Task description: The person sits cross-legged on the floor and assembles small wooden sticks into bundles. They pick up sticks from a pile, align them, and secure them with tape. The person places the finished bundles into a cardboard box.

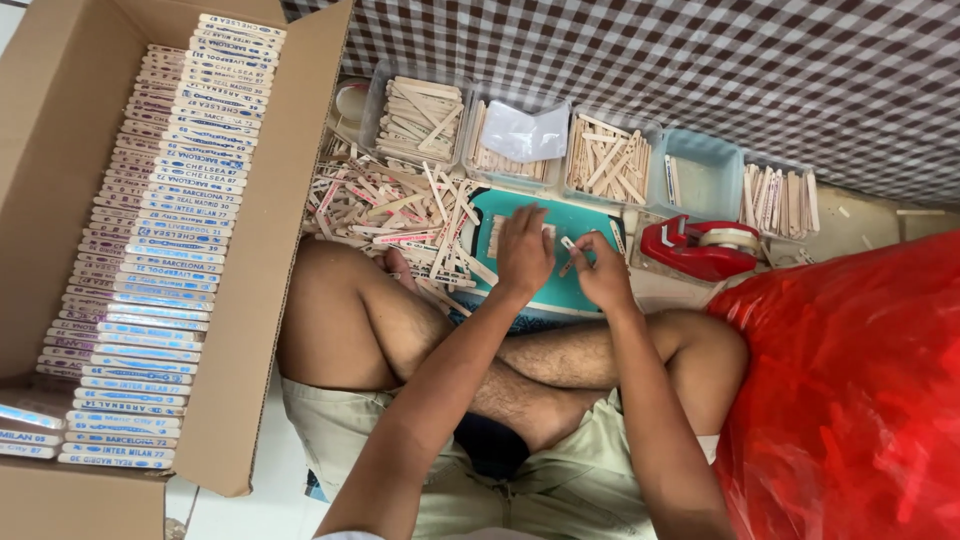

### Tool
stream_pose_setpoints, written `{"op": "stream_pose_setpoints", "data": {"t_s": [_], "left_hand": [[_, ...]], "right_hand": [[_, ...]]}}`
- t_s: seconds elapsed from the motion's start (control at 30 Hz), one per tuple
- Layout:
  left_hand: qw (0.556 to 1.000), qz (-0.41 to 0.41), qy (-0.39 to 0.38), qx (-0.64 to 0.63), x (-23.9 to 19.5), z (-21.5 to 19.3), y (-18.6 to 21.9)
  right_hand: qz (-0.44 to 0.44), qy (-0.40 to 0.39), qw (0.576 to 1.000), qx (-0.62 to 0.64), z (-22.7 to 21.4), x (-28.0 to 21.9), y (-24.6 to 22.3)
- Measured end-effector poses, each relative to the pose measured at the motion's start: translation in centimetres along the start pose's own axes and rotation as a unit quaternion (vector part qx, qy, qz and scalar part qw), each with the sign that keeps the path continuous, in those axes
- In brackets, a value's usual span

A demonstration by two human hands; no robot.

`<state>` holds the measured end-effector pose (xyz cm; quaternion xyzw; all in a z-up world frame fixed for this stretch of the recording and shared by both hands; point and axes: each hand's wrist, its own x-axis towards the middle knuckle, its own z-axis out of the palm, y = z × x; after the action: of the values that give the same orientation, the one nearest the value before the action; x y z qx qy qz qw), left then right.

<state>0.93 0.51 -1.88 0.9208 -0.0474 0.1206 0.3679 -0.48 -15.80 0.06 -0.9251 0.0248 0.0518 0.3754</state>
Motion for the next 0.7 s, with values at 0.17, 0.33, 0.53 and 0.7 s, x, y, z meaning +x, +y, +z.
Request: {"op": "stream_pose_setpoints", "data": {"t_s": [0.17, 0.33, 0.53, 0.7], "left_hand": [[0.977, -0.068, -0.178, 0.097, -1.2, -0.7, -0.9], [0.968, 0.032, -0.210, 0.135, 0.8, 0.5, -4.4], [0.960, 0.013, -0.261, 0.097, 1.8, 0.5, -5.4], [0.964, -0.008, -0.251, 0.089, 1.9, 0.2, -5.1]], "right_hand": [[0.057, -0.005, 0.992, -0.115, 0.8, 1.7, 6.3], [0.016, 0.018, 0.995, -0.092, -0.9, -0.1, 3.8], [0.005, -0.081, 0.995, -0.060, 1.9, 0.1, 3.0], [0.000, -0.062, 0.998, -0.028, 2.4, 1.1, 2.8]]}}
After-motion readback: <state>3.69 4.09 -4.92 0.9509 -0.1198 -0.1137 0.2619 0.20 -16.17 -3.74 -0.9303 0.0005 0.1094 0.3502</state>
